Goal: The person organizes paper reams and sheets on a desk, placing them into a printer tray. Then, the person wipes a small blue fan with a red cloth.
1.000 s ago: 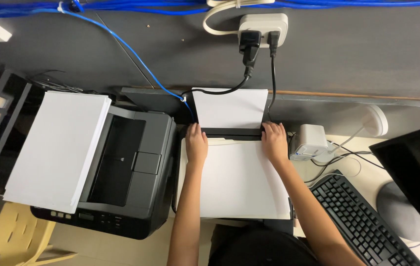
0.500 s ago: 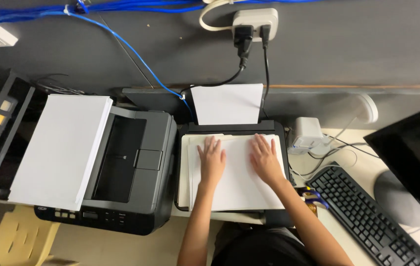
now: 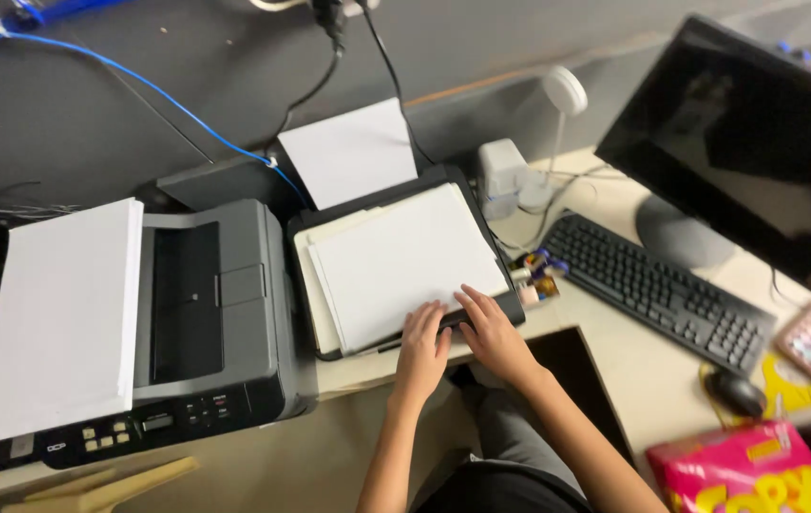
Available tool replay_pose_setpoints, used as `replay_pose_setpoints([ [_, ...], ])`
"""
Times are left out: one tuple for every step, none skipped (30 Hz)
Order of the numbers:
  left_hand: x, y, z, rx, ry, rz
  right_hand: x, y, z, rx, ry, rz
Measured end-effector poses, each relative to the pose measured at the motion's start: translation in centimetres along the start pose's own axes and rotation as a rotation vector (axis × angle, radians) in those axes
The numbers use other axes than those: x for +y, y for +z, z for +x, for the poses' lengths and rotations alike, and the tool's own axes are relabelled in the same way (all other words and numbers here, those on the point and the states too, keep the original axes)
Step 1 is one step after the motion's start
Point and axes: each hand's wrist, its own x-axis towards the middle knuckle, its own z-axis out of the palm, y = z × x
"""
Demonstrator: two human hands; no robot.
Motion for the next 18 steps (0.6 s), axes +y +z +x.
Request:
replay_pose_setpoints([
  [0.4, 0.1, -1.1, -0.019, 0.012, -0.002, -0.4, -0.1, -1.8, 0.015, 0.016, 0.0],
  [0.9, 0.3, -2.3, -0.031, 0.041, -0.006, -0.9, -0.1, -3.7, 0.036, 0.041, 0.015],
  [1.3, 0.4, -3.5, -0.044, 0.07, -0.01, -1.4, -0.1, -5.5, 0.058, 0.065, 0.031],
  [2.1, 0.5, -5.1, -0.064, 0.075, -0.016, -1.8, 0.0, -7.6, 0.066, 0.084, 0.03],
  [2.8, 0.5, -6.7, -0.08, 0.066, -0.042, -2.1, 0.1, -9.5, 0.074, 0.107, 0.03],
  [3.7, 0.6, -7.8, -0.091, 0.058, -0.069, -2.3, -0.1, -11.0, 0.081, 0.125, 0.027],
  [4.5, 0.9, -9.0, -0.105, 0.064, -0.077, -2.7, -0.2, -12.8, 0.089, 0.139, 0.022],
  [5.3, 1.2, -10.3, -0.139, 0.025, -0.11, -3.3, -0.4, -14.6, 0.07, 0.158, 0.029],
  [6.2, 1.5, -11.5, -0.174, -0.015, -0.141, -3.7, -0.5, -16.4, 0.051, 0.176, 0.036],
  [6.8, 2.3, -13.1, -0.194, -0.004, -0.152, -4.1, -0.8, -18.3, 0.064, 0.197, 0.028],
  [7.3, 3.1, -14.7, -0.248, -0.029, -0.176, -4.4, -1.1, -20.2, 0.057, 0.187, 0.009],
  [7.8, 4.0, -16.1, -0.298, -0.052, -0.198, -4.7, -1.4, -21.8, 0.052, 0.175, -0.013],
  [8.4, 5.2, -16.8, -0.316, -0.038, -0.208, -4.5, -2.0, -23.3, 0.065, 0.192, -0.023],
  [8.9, 5.9, -18.2, -0.373, -0.03, -0.208, -4.7, -2.2, -25.1, 0.055, 0.212, -0.014],
  [9.3, 6.7, -19.6, -0.429, -0.021, -0.208, -4.9, -2.4, -26.9, 0.044, 0.231, -0.005],
  [10.3, 6.9, -20.6, -0.448, -0.023, -0.21, -5.3, -2.7, -28.4, 0.048, 0.249, -0.001],
  [11.2, 7.1, -21.7, -0.49, -0.012, -0.212, -5.6, -3.0, -29.9, 0.037, 0.296, -0.011],
  [12.2, 7.7, -22.2, -0.525, 0.008, -0.22, -5.6, -3.6, -31.2, 0.031, 0.339, -0.032],
])
